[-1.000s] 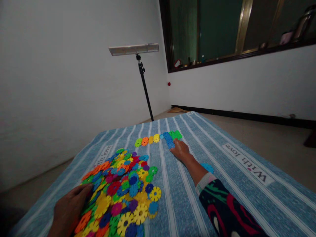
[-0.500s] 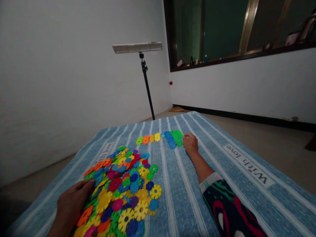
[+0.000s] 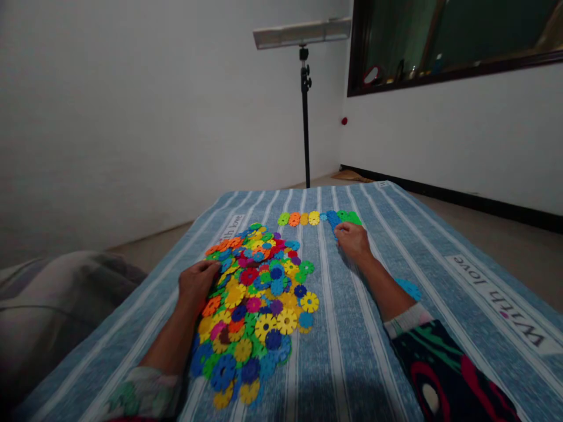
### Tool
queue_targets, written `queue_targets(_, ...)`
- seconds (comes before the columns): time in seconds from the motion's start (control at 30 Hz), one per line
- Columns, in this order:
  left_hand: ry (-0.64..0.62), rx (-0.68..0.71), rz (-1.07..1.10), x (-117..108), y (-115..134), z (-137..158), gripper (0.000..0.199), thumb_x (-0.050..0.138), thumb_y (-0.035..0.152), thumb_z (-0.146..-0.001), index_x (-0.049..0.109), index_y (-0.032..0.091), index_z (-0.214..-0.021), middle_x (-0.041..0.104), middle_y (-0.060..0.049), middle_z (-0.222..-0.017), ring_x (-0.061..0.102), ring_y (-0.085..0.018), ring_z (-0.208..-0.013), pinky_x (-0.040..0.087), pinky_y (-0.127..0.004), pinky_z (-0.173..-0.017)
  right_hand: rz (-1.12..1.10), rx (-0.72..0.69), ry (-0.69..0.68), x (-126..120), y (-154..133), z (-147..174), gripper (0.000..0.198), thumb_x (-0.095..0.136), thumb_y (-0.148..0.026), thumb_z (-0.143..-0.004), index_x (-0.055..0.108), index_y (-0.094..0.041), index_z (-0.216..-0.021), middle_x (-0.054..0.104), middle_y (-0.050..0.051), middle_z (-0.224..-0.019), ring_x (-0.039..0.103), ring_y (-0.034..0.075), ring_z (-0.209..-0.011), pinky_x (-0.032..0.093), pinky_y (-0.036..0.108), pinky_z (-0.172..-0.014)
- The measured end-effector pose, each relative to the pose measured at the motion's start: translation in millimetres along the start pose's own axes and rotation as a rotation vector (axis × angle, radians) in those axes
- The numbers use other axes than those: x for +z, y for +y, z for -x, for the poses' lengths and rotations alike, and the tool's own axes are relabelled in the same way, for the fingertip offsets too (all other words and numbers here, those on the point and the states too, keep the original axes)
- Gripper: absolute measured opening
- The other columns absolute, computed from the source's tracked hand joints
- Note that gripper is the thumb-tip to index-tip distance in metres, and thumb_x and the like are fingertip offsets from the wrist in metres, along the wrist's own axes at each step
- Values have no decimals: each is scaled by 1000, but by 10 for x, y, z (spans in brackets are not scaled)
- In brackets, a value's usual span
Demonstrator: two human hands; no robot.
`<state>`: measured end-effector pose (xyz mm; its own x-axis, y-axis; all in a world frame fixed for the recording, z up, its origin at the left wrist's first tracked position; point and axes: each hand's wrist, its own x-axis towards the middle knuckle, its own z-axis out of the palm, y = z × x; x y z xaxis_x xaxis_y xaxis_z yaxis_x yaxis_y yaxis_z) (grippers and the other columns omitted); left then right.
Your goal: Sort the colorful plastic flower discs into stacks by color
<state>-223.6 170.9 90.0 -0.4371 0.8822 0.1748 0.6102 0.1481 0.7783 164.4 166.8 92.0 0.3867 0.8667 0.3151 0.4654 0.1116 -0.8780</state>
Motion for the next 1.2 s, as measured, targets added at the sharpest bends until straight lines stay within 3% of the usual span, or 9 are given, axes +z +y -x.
queue_targets(0.27, -8, 29, 50, 63, -109, -21, 28, 57, 39, -64, 74, 18, -73, 67, 0, -64, 61, -21, -68, 44, -29, -63, 46, -237, -716, 273, -576, 626, 13, 60, -21, -75, 72, -16, -72, 60, -2, -57, 53, 11, -53, 34, 22, -54)
queue_targets(0.43, 5, 20, 68, 89, -127, -9, 31, 56, 40, -65, 74, 18, -77, 68, -1, -69, 62, -21, -71, 44, -29, -63, 154, -333, -941, 344, -753, 942, 11, 62, -18, -78, 72, -15, -76, 62, -2, -64, 54, 10, -61, 32, 21, -57)
queue_targets(0.67, -15, 10, 54, 107, -121, 22, 31, 55, 38, -66, 75, 17, -78, 70, -3, -71, 62, -20, -70, 44, -29, -63, 364, -492, -1023, 397, -988, 1322, 13, 58, -19, -85, 69, -19, -77, 67, -1, -71, 58, 13, -67, 28, 24, -61)
queue_targets(0.9, -20, 32, 16, 119, -118, 23, 30, 55, 34, -69, 76, 16, -79, 71, -3, -74, 63, -20, -74, 45, -28, -65, 678, -646, -997, 549, -1085, 1564, 25, 55, -33, -93, 66, -24, -114, 75, 7, -95, 66, 21, -81, 30, 28, -65)
queue_targets(1.2, -7, 63, -5, 74, -95, -6, 29, 54, 37, -68, 74, 18, -75, 72, -3, -75, 64, -22, -77, 46, -30, -69, 779, -738, -930, 649, -1086, 1634, 26, 50, -40, -98, 63, -19, -107, 76, 10, -93, 70, 23, -81, 34, 28, -60)
